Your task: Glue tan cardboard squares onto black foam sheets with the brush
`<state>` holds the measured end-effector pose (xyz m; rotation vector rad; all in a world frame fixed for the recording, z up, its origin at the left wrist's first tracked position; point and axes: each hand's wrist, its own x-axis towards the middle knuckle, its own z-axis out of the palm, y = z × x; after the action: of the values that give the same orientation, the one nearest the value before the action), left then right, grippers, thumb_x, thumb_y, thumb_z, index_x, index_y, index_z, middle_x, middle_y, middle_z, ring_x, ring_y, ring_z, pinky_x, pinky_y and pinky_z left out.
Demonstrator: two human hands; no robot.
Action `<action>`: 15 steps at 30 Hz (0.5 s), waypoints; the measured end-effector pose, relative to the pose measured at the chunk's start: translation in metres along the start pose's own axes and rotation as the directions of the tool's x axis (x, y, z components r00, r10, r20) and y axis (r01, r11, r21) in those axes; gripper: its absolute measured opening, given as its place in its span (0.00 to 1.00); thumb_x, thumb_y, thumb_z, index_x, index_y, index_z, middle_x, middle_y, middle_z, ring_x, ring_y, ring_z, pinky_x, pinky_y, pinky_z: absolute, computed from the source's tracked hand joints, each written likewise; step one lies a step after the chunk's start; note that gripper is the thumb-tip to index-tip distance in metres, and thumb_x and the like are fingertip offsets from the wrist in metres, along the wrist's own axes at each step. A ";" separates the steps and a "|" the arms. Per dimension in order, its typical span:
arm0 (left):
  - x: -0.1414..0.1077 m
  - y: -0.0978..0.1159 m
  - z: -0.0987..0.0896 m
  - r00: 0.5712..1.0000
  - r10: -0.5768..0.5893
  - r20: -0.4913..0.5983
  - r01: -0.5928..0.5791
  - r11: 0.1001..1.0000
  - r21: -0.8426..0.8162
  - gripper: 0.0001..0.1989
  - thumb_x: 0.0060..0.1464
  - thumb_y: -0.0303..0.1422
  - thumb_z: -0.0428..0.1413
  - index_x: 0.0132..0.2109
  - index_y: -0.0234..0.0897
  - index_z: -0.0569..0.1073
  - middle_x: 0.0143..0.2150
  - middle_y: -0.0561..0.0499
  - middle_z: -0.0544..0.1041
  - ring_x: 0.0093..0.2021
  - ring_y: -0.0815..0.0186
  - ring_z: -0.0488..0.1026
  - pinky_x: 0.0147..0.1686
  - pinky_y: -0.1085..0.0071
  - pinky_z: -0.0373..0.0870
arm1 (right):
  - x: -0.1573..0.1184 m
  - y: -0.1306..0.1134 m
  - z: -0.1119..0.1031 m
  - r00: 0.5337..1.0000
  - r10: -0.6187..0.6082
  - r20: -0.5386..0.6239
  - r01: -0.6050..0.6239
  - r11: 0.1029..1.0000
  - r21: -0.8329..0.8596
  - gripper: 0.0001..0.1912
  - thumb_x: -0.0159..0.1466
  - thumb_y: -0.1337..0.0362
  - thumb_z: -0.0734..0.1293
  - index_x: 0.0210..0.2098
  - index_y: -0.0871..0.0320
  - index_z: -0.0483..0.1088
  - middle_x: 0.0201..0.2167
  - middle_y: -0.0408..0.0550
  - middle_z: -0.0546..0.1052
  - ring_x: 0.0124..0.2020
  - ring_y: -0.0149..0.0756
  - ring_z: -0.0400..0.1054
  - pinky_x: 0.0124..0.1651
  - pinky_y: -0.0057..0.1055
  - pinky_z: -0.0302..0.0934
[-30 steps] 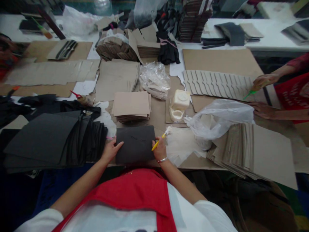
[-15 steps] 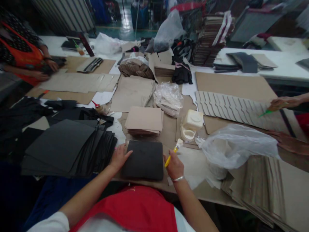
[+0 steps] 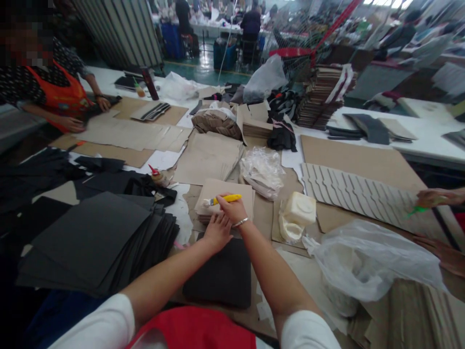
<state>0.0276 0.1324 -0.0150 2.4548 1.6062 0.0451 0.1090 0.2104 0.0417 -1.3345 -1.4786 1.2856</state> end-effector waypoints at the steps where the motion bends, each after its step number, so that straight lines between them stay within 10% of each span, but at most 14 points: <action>1: 0.000 0.000 0.001 1.000 -0.001 -0.004 0.001 1.000 -0.005 0.34 0.53 0.40 0.55 0.64 0.32 0.58 0.66 0.36 0.58 0.67 0.50 0.48 0.63 0.46 0.45 | 0.009 0.003 0.007 1.000 0.002 0.029 -0.001 1.000 -0.019 0.13 0.54 0.53 0.65 0.28 0.58 0.70 0.14 0.37 0.66 0.16 0.26 0.60 0.20 0.23 0.56; 8: 0.001 -0.001 0.001 1.000 0.013 -0.019 -0.013 1.000 0.017 0.35 0.54 0.42 0.53 0.65 0.33 0.55 0.68 0.38 0.53 0.67 0.51 0.48 0.62 0.48 0.49 | 0.065 0.016 0.011 0.992 -0.009 -0.125 -0.005 0.994 -0.112 0.11 0.57 0.56 0.63 0.28 0.57 0.70 0.15 0.39 0.68 0.17 0.28 0.61 0.22 0.24 0.57; 15: -0.003 0.002 -0.005 1.000 0.011 0.006 -0.011 0.999 0.035 0.33 0.55 0.40 0.53 0.65 0.36 0.56 0.68 0.40 0.53 0.67 0.52 0.50 0.62 0.48 0.49 | 0.060 0.027 -0.064 0.936 -0.066 -0.345 -0.026 0.967 -0.255 0.08 0.57 0.60 0.63 0.24 0.56 0.68 0.13 0.39 0.68 0.18 0.30 0.63 0.26 0.26 0.59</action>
<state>0.0275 0.1293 -0.0093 2.4876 1.6048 0.0114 0.1666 0.2803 0.0233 -1.6158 -1.4286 0.8039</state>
